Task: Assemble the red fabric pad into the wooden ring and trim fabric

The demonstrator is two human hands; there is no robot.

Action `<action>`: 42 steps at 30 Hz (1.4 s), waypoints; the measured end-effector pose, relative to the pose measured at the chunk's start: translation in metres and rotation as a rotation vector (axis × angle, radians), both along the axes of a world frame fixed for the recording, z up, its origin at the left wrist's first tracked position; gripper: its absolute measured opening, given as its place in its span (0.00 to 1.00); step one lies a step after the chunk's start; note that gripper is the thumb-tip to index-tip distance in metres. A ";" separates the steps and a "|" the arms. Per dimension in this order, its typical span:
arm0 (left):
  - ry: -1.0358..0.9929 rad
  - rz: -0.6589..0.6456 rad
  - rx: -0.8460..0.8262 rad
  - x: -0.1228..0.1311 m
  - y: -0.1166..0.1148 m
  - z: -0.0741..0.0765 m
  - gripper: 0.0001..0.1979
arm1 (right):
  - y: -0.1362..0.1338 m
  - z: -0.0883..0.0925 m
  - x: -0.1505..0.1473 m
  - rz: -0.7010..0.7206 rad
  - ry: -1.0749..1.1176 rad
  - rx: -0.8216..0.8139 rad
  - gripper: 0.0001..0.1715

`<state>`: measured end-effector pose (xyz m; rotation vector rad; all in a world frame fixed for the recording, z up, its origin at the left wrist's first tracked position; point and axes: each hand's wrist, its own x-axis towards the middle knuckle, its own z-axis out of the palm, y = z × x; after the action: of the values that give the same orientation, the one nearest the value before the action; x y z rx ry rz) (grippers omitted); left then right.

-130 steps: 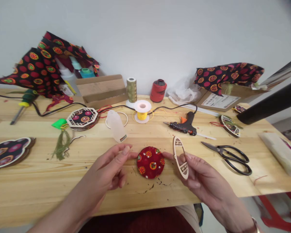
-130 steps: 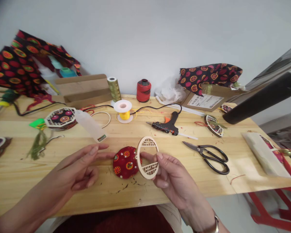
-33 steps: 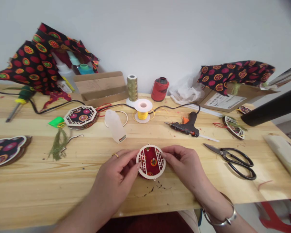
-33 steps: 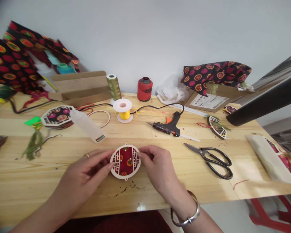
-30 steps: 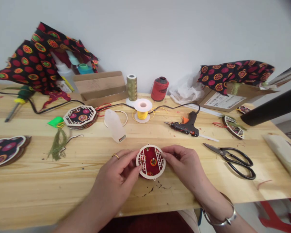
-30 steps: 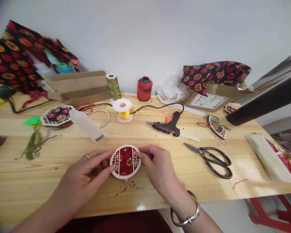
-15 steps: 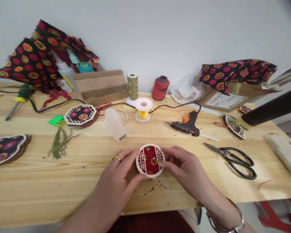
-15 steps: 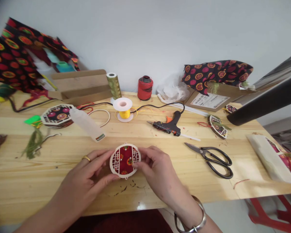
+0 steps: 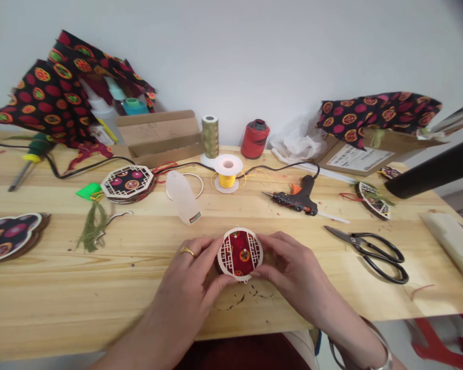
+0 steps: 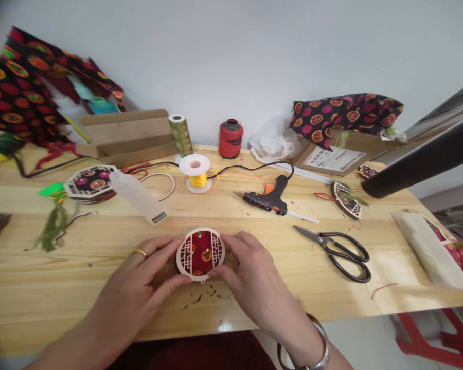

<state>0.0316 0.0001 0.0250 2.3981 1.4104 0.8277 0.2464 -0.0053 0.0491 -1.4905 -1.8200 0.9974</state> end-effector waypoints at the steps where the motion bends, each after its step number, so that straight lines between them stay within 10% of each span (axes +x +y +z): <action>1: 0.001 0.001 -0.002 0.000 0.000 0.000 0.20 | 0.000 0.000 0.000 -0.001 -0.004 0.001 0.25; 42: 0.046 -0.010 0.019 0.001 0.000 0.002 0.19 | -0.001 0.004 -0.002 0.032 -0.109 0.022 0.21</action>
<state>0.0329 -0.0003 0.0272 2.4522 1.4117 0.7920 0.2447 -0.0060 0.0529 -1.5339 -1.9300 0.9237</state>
